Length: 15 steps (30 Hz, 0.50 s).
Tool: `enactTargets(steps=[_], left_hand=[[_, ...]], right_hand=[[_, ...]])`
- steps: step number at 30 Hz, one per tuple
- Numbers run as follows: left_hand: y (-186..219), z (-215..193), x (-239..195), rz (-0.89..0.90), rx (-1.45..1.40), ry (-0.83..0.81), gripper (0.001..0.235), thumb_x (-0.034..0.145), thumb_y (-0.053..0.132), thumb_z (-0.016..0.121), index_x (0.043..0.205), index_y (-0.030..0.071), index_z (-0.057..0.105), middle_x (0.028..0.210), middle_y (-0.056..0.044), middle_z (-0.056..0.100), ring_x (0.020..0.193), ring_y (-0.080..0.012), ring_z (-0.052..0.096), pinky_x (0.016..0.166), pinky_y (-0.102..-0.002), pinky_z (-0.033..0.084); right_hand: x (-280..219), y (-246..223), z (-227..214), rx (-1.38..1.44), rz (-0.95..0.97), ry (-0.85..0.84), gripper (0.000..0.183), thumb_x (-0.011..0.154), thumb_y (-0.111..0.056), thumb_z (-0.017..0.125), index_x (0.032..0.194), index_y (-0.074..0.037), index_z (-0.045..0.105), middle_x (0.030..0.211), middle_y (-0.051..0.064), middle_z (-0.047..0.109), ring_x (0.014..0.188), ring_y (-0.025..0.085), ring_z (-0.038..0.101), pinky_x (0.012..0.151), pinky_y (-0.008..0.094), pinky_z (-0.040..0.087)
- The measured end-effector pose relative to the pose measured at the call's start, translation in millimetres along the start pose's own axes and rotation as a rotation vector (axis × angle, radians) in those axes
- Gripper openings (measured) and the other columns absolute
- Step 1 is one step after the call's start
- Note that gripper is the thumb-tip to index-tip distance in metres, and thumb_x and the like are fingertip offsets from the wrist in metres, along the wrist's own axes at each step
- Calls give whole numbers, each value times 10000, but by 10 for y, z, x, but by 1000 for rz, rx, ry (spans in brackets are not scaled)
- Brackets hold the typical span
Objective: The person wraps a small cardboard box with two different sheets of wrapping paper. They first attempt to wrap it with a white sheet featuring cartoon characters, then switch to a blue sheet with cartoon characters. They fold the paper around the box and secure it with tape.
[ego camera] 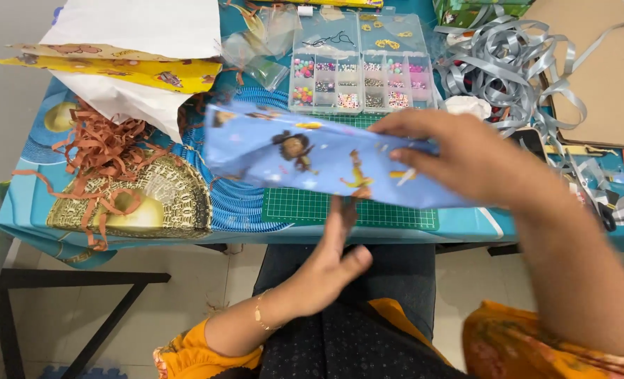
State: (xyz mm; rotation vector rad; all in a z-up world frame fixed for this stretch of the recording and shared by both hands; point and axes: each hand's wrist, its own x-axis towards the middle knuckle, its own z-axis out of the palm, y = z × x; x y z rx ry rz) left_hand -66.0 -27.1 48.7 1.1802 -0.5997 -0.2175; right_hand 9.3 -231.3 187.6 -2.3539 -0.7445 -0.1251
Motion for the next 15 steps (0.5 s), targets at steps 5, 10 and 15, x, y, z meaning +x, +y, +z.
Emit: enactTargets(steps=[5, 10, 15], left_hand=[[242, 22, -37, 229, 494, -155, 420, 929, 284, 744, 1301, 105, 664, 1367, -74, 638, 1380, -328, 580, 1194, -493, 423], [-116, -420, 406, 392, 1564, 6, 781, 838, 440, 804, 1478, 98, 516, 1552, -158, 498, 1493, -359, 391, 1243, -583, 240], [-403, -777, 699, 506, 1769, 52, 947, 682, 295, 936, 1502, 98, 503, 1504, -136, 548, 1422, -318, 495, 1211, -517, 354]], right_hand=[[336, 213, -78, -100, 339, -511, 398, 922, -89, 612, 1314, -79, 679, 1232, 207, 762, 1231, 458, 658, 1071, 613, 466], [403, 661, 156, -91, 349, -512, 397, 943, -159, 619, 1337, -134, 659, 1319, 102, 709, 1247, 323, 641, 1045, 488, 478], [232, 738, 267, -187, 339, -364, 399, 963, -204, 630, 1348, -104, 668, 1266, 171, 732, 1263, 394, 635, 1093, 557, 443]])
